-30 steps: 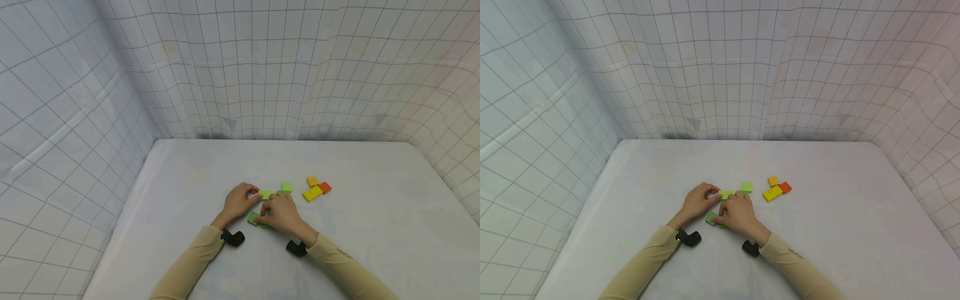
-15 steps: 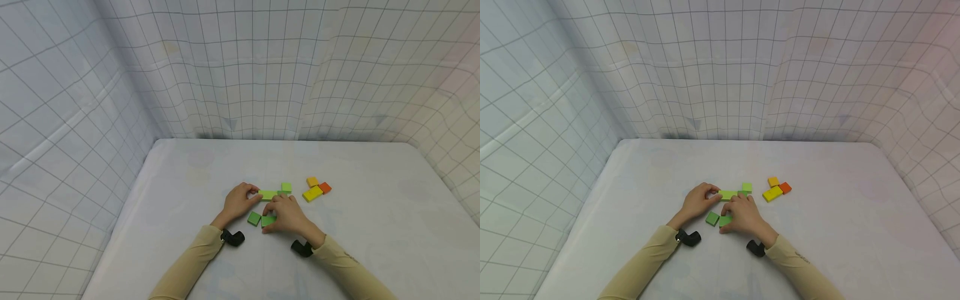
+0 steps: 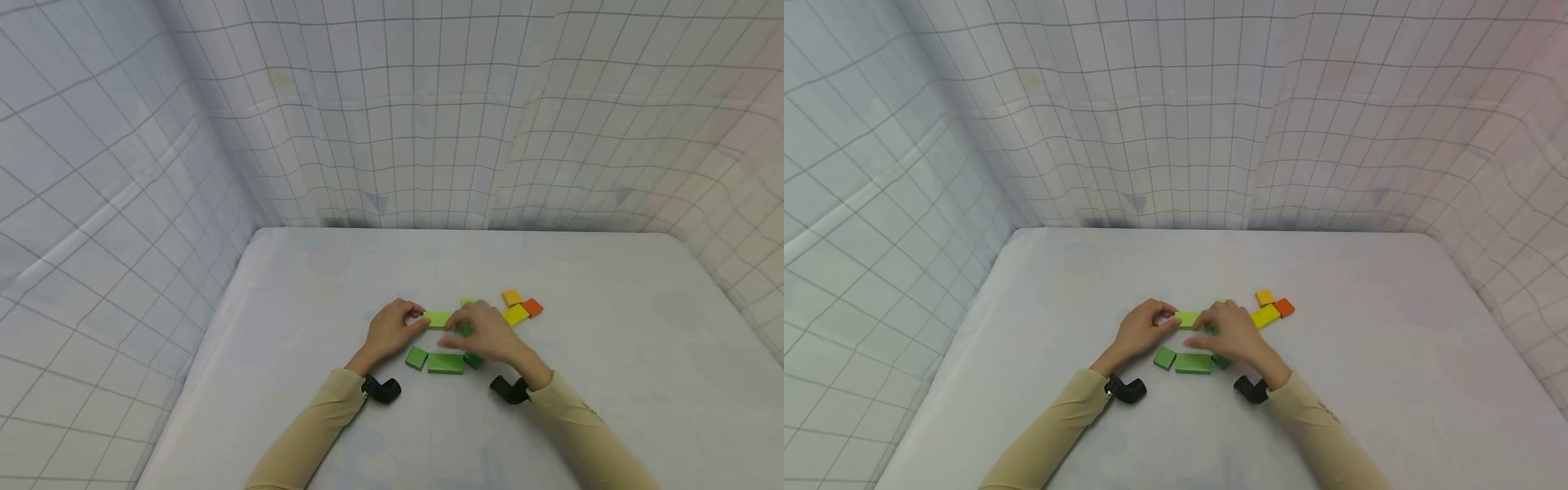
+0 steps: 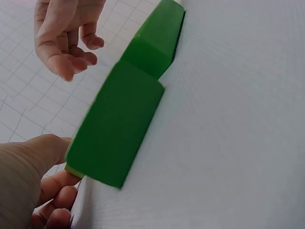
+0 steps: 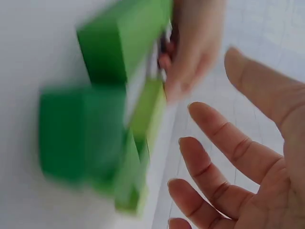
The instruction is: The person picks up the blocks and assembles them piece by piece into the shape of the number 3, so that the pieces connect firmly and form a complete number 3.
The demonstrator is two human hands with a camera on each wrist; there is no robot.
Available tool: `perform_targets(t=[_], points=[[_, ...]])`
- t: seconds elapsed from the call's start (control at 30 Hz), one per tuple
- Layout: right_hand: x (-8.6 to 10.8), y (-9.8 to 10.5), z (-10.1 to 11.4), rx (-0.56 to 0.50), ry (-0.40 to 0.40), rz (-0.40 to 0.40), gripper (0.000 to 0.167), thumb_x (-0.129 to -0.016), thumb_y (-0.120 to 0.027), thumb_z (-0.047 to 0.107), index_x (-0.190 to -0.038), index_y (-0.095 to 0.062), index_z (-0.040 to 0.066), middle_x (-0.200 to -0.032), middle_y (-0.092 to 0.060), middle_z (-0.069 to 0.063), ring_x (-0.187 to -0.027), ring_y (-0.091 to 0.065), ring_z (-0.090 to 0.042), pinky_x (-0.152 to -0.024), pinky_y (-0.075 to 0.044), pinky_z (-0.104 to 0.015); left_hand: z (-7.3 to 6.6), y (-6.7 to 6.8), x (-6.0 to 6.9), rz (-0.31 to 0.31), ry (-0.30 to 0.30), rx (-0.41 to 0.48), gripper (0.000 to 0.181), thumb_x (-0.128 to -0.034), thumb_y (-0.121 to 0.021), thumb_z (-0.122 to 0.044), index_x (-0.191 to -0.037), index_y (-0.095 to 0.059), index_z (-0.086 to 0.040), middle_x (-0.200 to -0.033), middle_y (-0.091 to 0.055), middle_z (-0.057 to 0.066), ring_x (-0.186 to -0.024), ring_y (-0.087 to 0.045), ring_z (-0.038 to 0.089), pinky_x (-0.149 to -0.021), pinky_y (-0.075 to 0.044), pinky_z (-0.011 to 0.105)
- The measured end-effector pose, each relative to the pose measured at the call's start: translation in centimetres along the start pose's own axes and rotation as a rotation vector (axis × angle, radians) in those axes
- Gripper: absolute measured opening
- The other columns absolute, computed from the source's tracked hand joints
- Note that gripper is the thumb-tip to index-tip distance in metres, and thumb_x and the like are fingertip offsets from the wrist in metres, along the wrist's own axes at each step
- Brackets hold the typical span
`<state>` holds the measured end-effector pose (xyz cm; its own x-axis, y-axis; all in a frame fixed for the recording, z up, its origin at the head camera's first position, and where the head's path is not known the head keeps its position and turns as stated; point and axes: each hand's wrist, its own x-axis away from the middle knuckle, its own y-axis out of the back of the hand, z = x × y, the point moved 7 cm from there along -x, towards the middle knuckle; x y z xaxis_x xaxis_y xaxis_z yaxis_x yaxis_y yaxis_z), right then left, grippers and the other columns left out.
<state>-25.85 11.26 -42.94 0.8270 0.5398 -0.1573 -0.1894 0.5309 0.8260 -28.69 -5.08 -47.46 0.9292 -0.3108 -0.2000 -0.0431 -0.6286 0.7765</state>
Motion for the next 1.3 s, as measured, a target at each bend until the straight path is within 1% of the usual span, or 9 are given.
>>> perform_targets(t=[0.07, 0.17, 0.33, 0.47, 0.63, 0.8, 1.0, 1.17, 1.3], points=[[-0.3, 1.8, -2.0, -0.064, -0.031, -0.012, 0.021, -0.085, -0.072, 0.033, -0.092, -0.073, 0.013, -0.089, -0.066, 0.004, -0.083, -0.055, -0.019, -0.074, -0.042, -0.038, -0.1, 0.0, 0.0, -0.001, -0.001, 0.004, 0.028, -0.0887, -0.066, -0.038, -0.104, -0.07, -0.015, -0.09, -0.06, -0.005, -0.07, -0.049, 0.008, -0.062, -0.04, 0.025], [-0.7, 4.1, -5.8, -0.096, -0.157, 0.018, 0.019, -0.089, -0.068, 0.026, -0.096, -0.072, 0.009, -0.091, -0.064, -0.001, -0.081, -0.055, -0.021, -0.07, -0.045, -0.037, -0.1, 0.0, -0.1, 0.002, 0.005, 0.007, 0.027, -0.089, -0.065, -0.037, -0.105, -0.07, -0.015, -0.09, -0.059, -0.005, -0.069, -0.048, 0.008, -0.062, -0.04, 0.026], [-0.2, 6.4, -12.0, -0.088, -0.416, 0.136, 0.032, -0.089, -0.067, 0.033, -0.104, -0.066, 0.004, -0.095, -0.058, -0.009, -0.081, -0.049, -0.024, -0.063, -0.043, -0.033, 0.1, -0.1, 0.0, 0.013, 0.018, -0.001, 0.028, -0.0894, -0.064, -0.037, -0.106, -0.07, -0.015, -0.091, -0.059, -0.006, -0.069, -0.048, 0.008, -0.062, -0.039, 0.026], [0.3, 7.0, -14.8, -0.042, -0.521, 0.24, 0.038, -0.086, -0.069, 0.042, -0.092, -0.062, 0.005, -0.083, -0.056, -0.006, -0.078, -0.048, -0.023, -0.069, -0.036, -0.037, 0.2, -0.2, 0.1, 0.02, 0.017, -0.001, 0.028, -0.0897, -0.064, -0.037, -0.106, -0.069, -0.015, -0.091, -0.059, -0.006, -0.069, -0.047, 0.008, -0.062, -0.039, 0.026], [0.4, 6.7, -16.1, -0.014, -0.572, 0.319, 0.043, -0.082, -0.069, 0.051, -0.084, -0.062, 0.008, -0.077, -0.053, -0.002, -0.08, -0.047, -0.023, -0.075, -0.03, -0.043, 0.4, -0.4, 0.1, 0.015, 0.017, 0.004, 0.028, -0.0894, -0.064, -0.038, -0.106, -0.069, -0.016, -0.091, -0.059, -0.007, -0.069, -0.047, 0.007, -0.061, -0.039, 0.025], [0.0, 6.2, -16.4, -0.037, -0.616, 0.314, 0.044, -0.079, -0.073, 0.049, -0.082, -0.061, 0.007, -0.077, -0.054, -0.003, -0.079, -0.047, -0.022, -0.073, -0.033, -0.04, 0.4, -0.4, 0.0, 0.006, 0.012, 0.006, 0.028, -0.0889, -0.064, -0.039, -0.105, -0.069, -0.016, -0.091, -0.059, -0.007, -0.069, -0.047, 0.007, -0.061, -0.039, 0.025], [-1.3, 5.4, -16.0, -0.154, -0.662, 0.27, 0.04, -0.079, -0.077, 0.039, -0.087, -0.059, 0.004, -0.079, -0.053, -0.005, -0.075, -0.048, -0.021, -0.066, -0.037, -0.032, 0.4, -0.3, 0.0, -0.003, 0.008, 0.0, 0.027, -0.0892, -0.064, -0.037, -0.105, -0.07, -0.016, -0.091, -0.059, -0.007, -0.069, -0.047, 0.007, -0.062, -0.039, 0.025], [-2.7, 4.8, -14.9, -0.224, -0.653, 0.237, 0.039, -0.08, -0.076, 0.037, -0.089, -0.058, 0.004, -0.08, -0.05, -0.007, -0.072, -0.045, -0.021, -0.064, -0.035, -0.031, 0.3, -0.4, 0.0, 0.005, 0.008, -0.002, 0.028, -0.0893, -0.064, -0.037, -0.106, -0.07, -0.016, -0.091, -0.059, -0.006, -0.069, -0.047, 0.007, -0.062, -0.039, 0.025], [-4.0, 4.3, -14.0, -0.232, -0.598, 0.236, 0.04, -0.08, -0.074, 0.042, -0.087, -0.057, 0.006, -0.083, -0.049, -0.007, -0.073, -0.041, -0.021, -0.063, -0.031, -0.032, 0.3, -0.4, -0.1, 0.003, 0.006, 0.0, 0.028, -0.089, -0.065, -0.037, -0.105, -0.07, -0.016, -0.091, -0.059, -0.006, -0.069, -0.047, 0.007, -0.062, -0.039, 0.026]])
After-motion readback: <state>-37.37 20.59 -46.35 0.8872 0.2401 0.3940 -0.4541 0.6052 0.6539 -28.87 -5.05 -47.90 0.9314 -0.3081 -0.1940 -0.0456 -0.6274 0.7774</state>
